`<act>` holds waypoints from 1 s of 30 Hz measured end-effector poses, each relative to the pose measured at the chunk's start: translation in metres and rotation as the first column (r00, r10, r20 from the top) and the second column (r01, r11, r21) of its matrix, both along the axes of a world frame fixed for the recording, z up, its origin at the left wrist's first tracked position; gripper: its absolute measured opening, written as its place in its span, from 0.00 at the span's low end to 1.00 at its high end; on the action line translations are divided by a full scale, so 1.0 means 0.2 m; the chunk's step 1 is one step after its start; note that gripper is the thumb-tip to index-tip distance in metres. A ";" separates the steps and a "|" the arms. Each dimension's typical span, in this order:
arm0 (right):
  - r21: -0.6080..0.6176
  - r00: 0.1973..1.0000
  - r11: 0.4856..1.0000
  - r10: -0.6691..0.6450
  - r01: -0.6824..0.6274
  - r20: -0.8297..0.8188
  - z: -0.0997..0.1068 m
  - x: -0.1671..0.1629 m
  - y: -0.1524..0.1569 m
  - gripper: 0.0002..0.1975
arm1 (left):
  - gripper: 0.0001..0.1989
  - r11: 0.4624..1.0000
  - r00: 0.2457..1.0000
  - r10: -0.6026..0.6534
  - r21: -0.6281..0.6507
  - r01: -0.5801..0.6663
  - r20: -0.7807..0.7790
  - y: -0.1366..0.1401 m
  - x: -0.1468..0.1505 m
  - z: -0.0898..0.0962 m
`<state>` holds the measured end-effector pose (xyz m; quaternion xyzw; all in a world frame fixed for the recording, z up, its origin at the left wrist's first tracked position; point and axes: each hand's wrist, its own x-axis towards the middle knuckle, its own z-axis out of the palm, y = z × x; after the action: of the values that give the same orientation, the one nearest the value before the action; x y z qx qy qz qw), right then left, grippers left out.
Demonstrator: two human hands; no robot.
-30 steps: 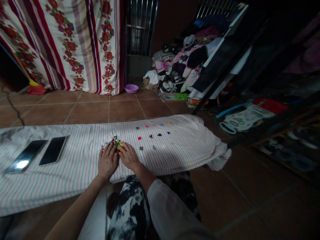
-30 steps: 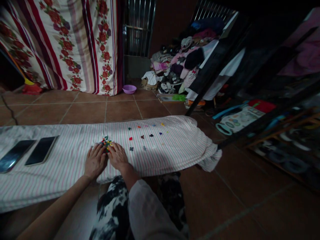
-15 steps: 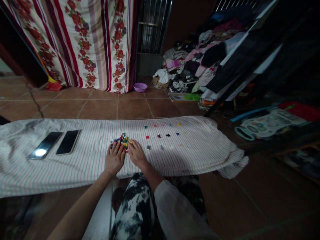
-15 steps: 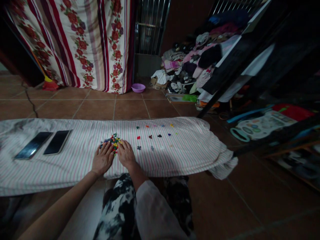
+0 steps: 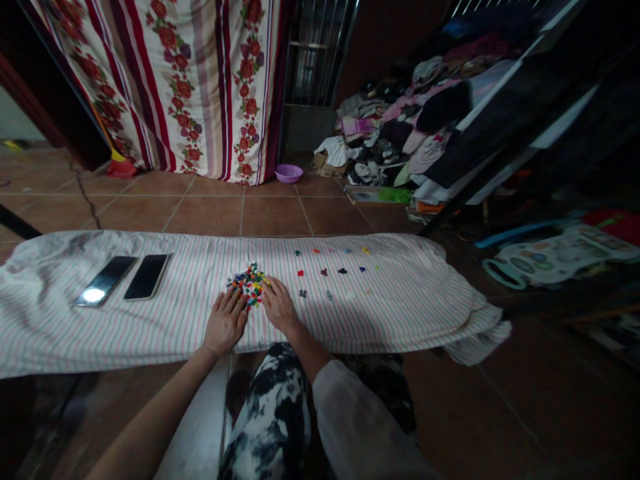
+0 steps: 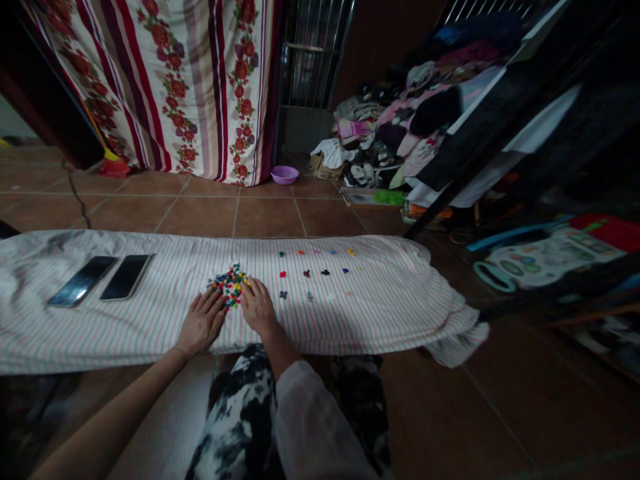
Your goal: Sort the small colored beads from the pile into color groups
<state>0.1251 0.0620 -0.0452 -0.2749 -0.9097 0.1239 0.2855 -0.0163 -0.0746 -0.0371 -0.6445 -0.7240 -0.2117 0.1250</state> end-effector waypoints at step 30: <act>-0.020 0.995 0.999 -0.043 0.045 0.089 0.05 0.02 -0.03 0.22 | 0.19 0.993 0.998 -0.016 0.121 0.009 0.061 0.09 -0.03 -0.06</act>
<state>0.1285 0.0568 -0.0355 -0.3031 -0.9138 0.1154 0.2445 -0.0217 -0.0557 -0.0489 -0.6335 -0.7093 -0.2756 0.1401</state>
